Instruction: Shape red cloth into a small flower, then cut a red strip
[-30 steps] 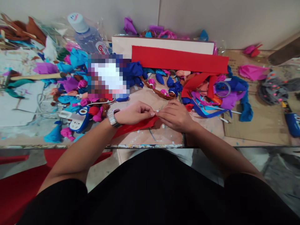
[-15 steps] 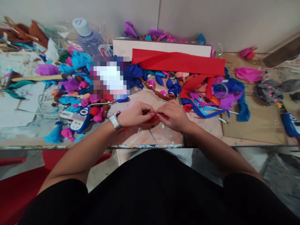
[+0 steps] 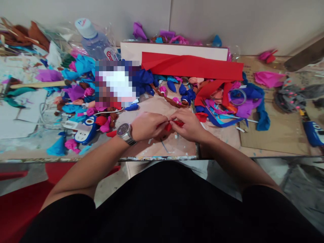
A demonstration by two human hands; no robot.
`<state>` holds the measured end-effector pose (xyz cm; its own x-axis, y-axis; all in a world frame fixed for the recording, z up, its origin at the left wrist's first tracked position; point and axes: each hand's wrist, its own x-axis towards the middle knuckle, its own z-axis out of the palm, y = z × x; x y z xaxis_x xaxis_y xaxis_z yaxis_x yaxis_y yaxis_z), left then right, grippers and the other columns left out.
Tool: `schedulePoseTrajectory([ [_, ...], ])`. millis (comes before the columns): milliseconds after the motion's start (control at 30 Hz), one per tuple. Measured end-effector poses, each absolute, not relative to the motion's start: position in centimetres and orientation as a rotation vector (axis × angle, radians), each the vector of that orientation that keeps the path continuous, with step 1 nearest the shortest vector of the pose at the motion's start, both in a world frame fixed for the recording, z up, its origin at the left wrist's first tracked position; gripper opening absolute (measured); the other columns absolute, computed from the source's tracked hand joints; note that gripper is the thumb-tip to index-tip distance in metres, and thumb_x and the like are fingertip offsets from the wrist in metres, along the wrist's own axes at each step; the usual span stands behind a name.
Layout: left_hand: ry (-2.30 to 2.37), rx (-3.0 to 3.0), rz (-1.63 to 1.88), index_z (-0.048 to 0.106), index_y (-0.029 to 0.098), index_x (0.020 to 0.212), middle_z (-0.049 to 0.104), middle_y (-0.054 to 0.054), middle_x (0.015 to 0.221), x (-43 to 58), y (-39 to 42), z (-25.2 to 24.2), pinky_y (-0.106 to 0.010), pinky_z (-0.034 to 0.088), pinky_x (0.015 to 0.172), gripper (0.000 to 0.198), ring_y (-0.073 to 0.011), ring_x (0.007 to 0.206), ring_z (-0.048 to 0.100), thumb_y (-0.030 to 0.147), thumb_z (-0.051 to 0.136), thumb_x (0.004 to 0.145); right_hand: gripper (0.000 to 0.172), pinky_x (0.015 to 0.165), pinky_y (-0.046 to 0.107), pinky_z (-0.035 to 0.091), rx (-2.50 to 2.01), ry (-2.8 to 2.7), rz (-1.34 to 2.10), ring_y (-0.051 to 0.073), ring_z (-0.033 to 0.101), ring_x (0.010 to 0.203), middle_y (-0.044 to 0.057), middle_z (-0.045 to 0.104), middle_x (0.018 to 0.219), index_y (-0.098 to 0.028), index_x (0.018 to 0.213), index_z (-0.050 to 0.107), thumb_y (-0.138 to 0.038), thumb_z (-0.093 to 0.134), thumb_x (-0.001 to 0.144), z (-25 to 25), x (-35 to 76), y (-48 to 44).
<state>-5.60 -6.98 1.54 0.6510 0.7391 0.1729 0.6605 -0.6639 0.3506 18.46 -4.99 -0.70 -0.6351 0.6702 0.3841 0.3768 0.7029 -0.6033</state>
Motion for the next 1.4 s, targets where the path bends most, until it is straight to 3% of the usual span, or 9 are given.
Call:
schedulePoseTrajectory([
  [467, 1.097, 2.29, 0.429, 0.078, 0.017, 0.095, 0.074, -0.002, 0.073, -5.7, -6.9, 2.3, -0.027, 0.041, 0.065, 0.028, -0.0125, 0.061, 0.06, 0.036, 0.058, 0.1, 0.004, 0.086, 0.039, 0.048, -0.774, -2.317, 0.681, 0.023, 0.069, 0.09, 0.004, 0.077, 0.091, -0.023, 0.098, 0.069, -0.024, 0.066, 0.099, -0.5, 18.8, -5.0],
  [733, 1.069, 2.028, 0.474, 0.079, 0.017, 0.099, 0.077, -0.003, 0.082, -5.8, -6.6, 2.5, -0.026, 0.047, 0.069, 0.027, -0.0129, 0.069, 0.064, 0.037, 0.061, 0.097, 0.005, 0.085, 0.039, 0.049, -0.747, -2.303, 0.654, 0.022, 0.07, 0.086, 0.004, 0.078, 0.09, -0.023, 0.099, 0.071, -0.024, 0.066, 0.099, -0.3, 19.1, -4.9],
  [967, 1.089, 1.855, 0.516, 0.076, 0.015, 0.091, 0.072, -0.002, 0.073, -5.6, -6.7, 2.3, -0.024, 0.044, 0.06, 0.032, -0.0116, 0.063, 0.059, 0.042, 0.06, 0.099, 0.005, 0.087, 0.039, 0.048, -0.693, -2.32, 0.605, 0.022, 0.071, 0.09, 0.004, 0.078, 0.094, -0.024, 0.104, 0.07, -0.026, 0.066, 0.101, -0.6, 18.9, -4.9],
  [1400, 1.086, 2.503, 0.578, 0.076, 0.018, 0.104, 0.08, -0.005, 0.086, -5.3, -7.3, 1.6, -0.029, 0.046, 0.067, 0.028, -0.0166, 0.071, 0.071, 0.034, 0.053, 0.104, 0.006, 0.085, 0.037, 0.046, -0.794, -2.299, 0.769, 0.021, 0.065, 0.084, 0.003, 0.072, 0.087, -0.023, 0.092, 0.062, -0.018, 0.061, 0.093, -0.2, 18.5, -5.3],
])
